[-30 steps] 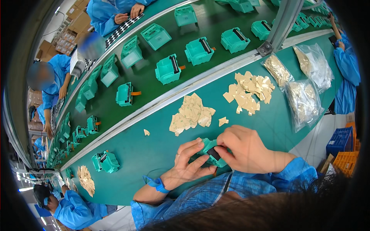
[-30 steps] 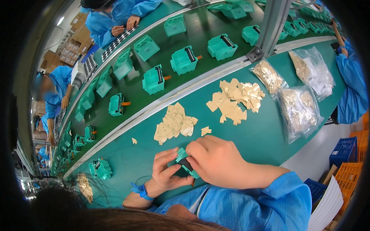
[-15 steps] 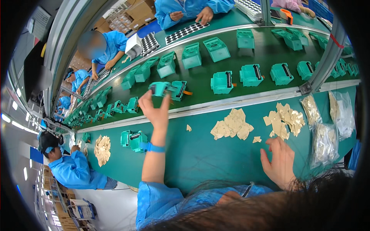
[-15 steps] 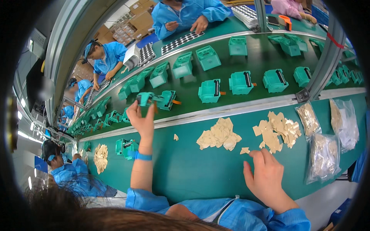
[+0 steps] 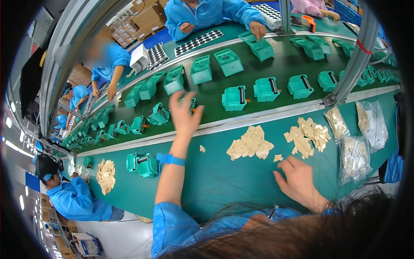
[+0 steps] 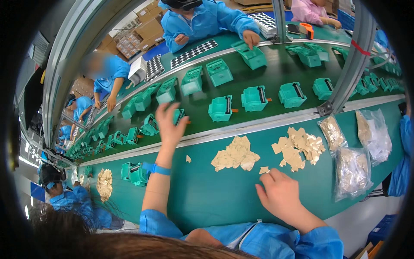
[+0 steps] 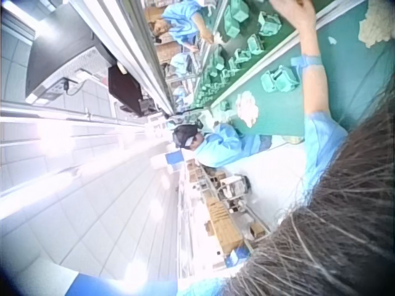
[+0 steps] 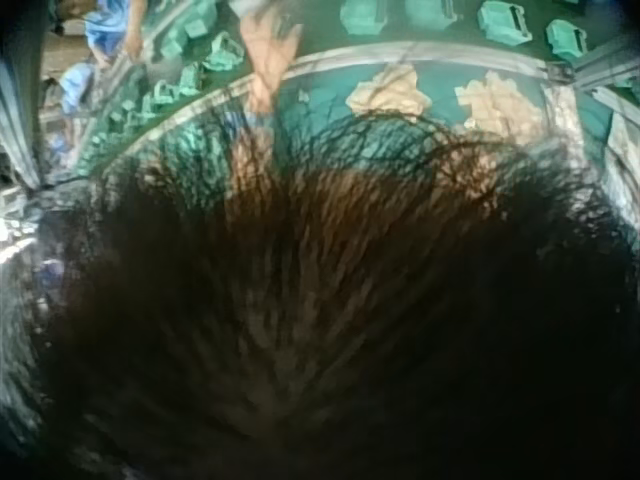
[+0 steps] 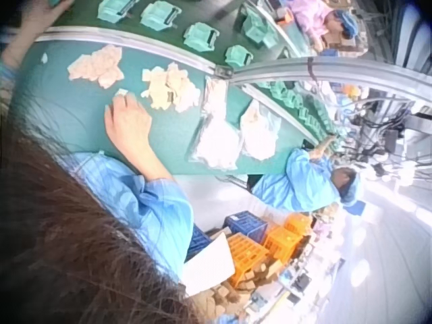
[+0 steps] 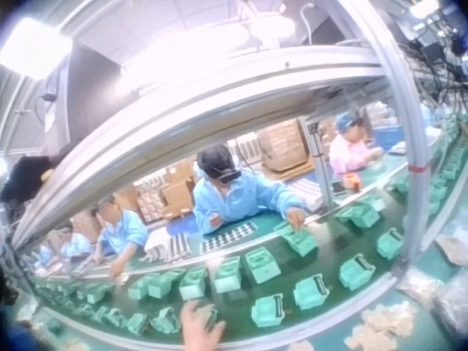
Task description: Peeling and sticking adhesive pads onto green plastic electronic housings on an assembly line.
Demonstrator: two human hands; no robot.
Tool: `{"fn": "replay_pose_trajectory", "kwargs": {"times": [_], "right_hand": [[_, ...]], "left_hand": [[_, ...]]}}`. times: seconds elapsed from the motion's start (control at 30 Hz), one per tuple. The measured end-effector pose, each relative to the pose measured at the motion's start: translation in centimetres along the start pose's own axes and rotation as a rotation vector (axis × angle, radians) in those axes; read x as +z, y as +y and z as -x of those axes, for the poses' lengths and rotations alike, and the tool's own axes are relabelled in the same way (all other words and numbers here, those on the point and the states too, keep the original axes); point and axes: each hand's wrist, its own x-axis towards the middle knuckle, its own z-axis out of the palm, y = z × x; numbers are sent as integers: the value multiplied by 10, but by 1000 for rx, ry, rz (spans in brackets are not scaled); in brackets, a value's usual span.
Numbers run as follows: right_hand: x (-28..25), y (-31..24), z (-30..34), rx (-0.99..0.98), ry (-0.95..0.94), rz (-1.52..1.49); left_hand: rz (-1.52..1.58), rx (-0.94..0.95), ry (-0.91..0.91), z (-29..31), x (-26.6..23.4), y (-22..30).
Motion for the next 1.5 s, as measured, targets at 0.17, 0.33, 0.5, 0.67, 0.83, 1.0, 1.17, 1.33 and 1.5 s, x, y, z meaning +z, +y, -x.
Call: {"fn": "replay_pose_trajectory", "kwargs": {"times": [0.17,0.33,0.5,0.67,0.83,1.0,1.17,1.33,1.5], "right_hand": [[1,-9,2,-22,-46,10],[1,10,-2,-140,-68,172],[5,29,-12,-162,-59,369],[9,17,-33,-146,30,280],[43,9,-59,-11,-137,119],[54,15,-58,127,-209,74],[54,16,-54,178,-105,24],[52,29,-52,197,-227,-16],[49,23,-51,179,-144,-21]], "left_hand": [[-56,197,-344,-6,50,25],[150,206,-240,-14,34,48],[739,-497,-596,3,-28,95],[936,-566,-1371,47,-33,135],[785,-302,-1469,70,-24,153],[513,27,-1023,65,-36,143],[548,-114,-735,69,-13,125],[280,408,-505,74,8,117],[153,320,-605,85,8,116]]}}
